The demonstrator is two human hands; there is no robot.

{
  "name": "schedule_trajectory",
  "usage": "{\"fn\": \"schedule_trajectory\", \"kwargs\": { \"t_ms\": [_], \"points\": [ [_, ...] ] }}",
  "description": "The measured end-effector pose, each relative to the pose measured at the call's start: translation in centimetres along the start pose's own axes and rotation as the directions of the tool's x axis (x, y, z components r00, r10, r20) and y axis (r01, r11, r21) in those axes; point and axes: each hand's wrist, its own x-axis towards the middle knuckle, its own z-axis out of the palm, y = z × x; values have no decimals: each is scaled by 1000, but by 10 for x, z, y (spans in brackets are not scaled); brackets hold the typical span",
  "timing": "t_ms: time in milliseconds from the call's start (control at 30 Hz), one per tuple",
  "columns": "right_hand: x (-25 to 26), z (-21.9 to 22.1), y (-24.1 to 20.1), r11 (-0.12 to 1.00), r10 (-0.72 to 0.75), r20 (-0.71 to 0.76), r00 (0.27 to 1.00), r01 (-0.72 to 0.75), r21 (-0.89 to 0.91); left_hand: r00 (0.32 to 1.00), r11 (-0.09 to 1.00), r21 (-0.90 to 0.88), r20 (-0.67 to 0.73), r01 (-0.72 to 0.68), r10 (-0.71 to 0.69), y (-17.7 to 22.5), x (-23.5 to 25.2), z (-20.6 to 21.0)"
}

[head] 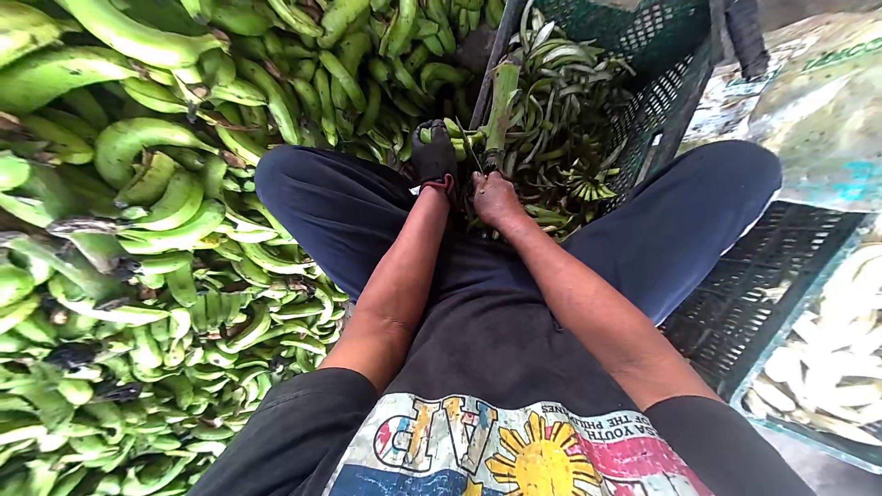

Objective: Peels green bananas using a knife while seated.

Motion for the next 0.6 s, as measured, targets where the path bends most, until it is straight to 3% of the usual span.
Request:
{"fn": "schedule_trajectory", "kwargs": {
  "t_ms": [133,267,400,533,600],
  "points": [
    [-1,-2,1,1000,-4,6,1000,4,0,942,951,86,-136,-297,306,-30,8,14],
    [4,-2,11,998,-11,7,1000,10,63,866,847,248,-51,-471,497,-36,1,13],
    [7,1,28,996,-58,3,998,58,75,851,824,254,-12,-506,526,-38,-3,12],
    [1,9,31,994,-43,13,999,42,100,921,917,144,-63,-372,383,-34,13,13],
    [3,9,32,995,-36,35,999,32,99,875,850,241,0,-469,483,-34,6,12]
  ]
}}
